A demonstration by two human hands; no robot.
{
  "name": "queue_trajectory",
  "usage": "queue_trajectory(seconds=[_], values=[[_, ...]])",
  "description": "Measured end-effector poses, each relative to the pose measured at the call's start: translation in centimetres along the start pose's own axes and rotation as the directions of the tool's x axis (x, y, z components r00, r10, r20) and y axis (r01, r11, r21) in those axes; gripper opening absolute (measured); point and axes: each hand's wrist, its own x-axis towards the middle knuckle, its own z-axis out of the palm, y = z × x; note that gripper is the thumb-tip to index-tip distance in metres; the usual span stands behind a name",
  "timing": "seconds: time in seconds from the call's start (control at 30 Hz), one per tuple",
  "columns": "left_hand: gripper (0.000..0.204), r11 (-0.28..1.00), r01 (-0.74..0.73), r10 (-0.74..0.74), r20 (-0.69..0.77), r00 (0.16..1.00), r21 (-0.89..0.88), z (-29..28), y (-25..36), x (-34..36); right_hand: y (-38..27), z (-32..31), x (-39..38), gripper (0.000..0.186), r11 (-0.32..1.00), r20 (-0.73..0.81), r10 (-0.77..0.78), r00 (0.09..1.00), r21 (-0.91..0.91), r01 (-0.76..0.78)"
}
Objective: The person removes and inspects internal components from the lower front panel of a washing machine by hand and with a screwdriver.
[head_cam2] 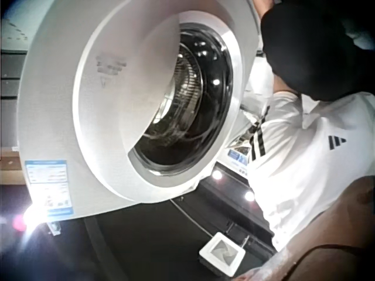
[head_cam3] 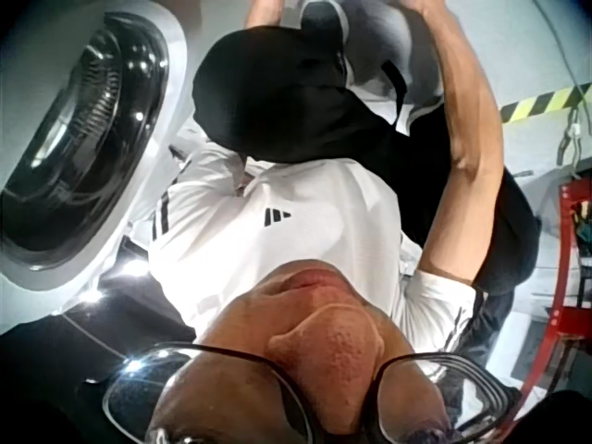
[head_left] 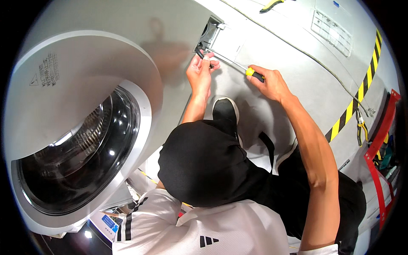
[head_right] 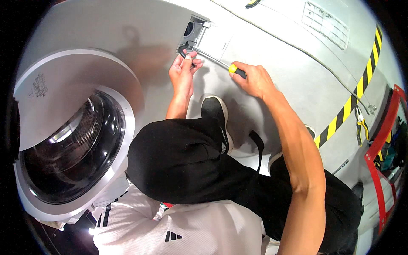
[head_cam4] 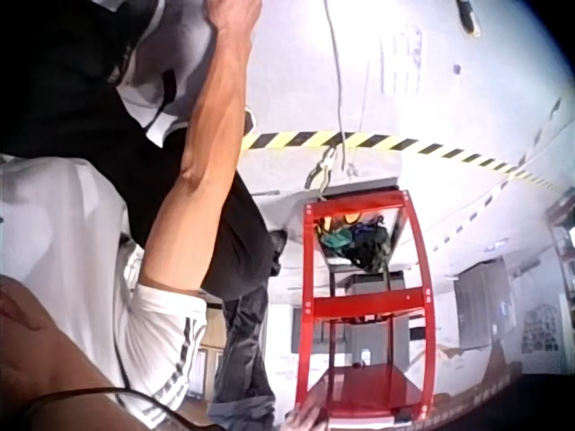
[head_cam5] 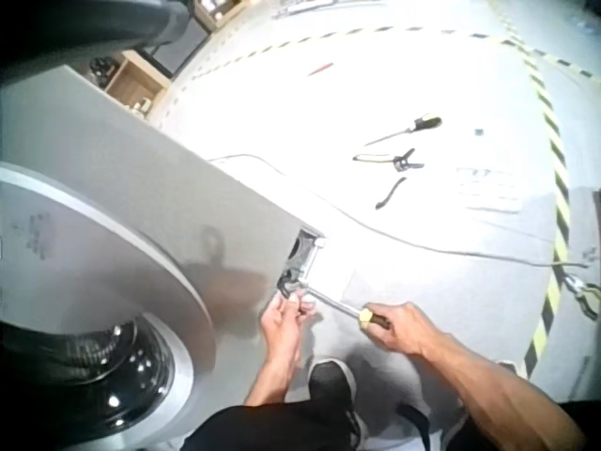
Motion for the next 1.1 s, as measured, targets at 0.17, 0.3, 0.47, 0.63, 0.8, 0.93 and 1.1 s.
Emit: queue_trajectory(seconds=[0.17, 0.3, 0.47, 0.63, 0.8, 0.93, 1.1], values=[[0.027, 0.995, -0.023, 0.027, -0.042, 0.999, 0.101, -0.1, 0.5, -0.6, 0.9, 1.2, 0.0, 0.024, 0.993, -0.063, -0.071, 0.995, 0.090, 0.077], [0.026, 0.996, -0.022, 0.029, -0.081, 0.996, 0.081, 0.0, 0.4, -0.8, 0.6, 1.5, 0.1, 0.030, 0.988, -0.050, -0.102, 0.994, 0.114, 0.107], [0.026, 0.999, -0.032, 0.036, -0.110, 0.993, 0.038, 0.6, 0.0, -0.6, 1.5, 2.7, 0.6, 0.030, 0.954, -0.168, -0.234, 0.958, 0.148, 0.259], [0.026, 0.998, -0.032, 0.036, -0.096, 0.995, 0.045, 0.8, 0.2, -0.6, 1.0, 2.8, 0.5, 0.023, 0.955, -0.180, -0.202, 0.963, 0.180, 0.234], [0.025, 0.998, -0.049, 0.053, -0.091, 0.994, 0.045, 1.1, 0.3, -0.3, 0.0, 2.3, 0.6, 0.020, 0.972, -0.127, -0.193, 0.973, 0.108, 0.207], [0.024, 0.996, -0.053, 0.059, -0.080, 0.995, 0.077, 1.5, 0.1, -0.2, -0.8, 1.8, 0.8, 0.019, 0.979, -0.130, -0.183, 0.974, 0.062, 0.192], [0.024, 0.996, -0.026, 0.032, -0.065, 0.997, 0.084, 1.6, -0.4, -0.2, -1.8, 2.0, 0.8, 0.019, 0.991, -0.105, -0.132, 0.986, -0.018, 0.131]])
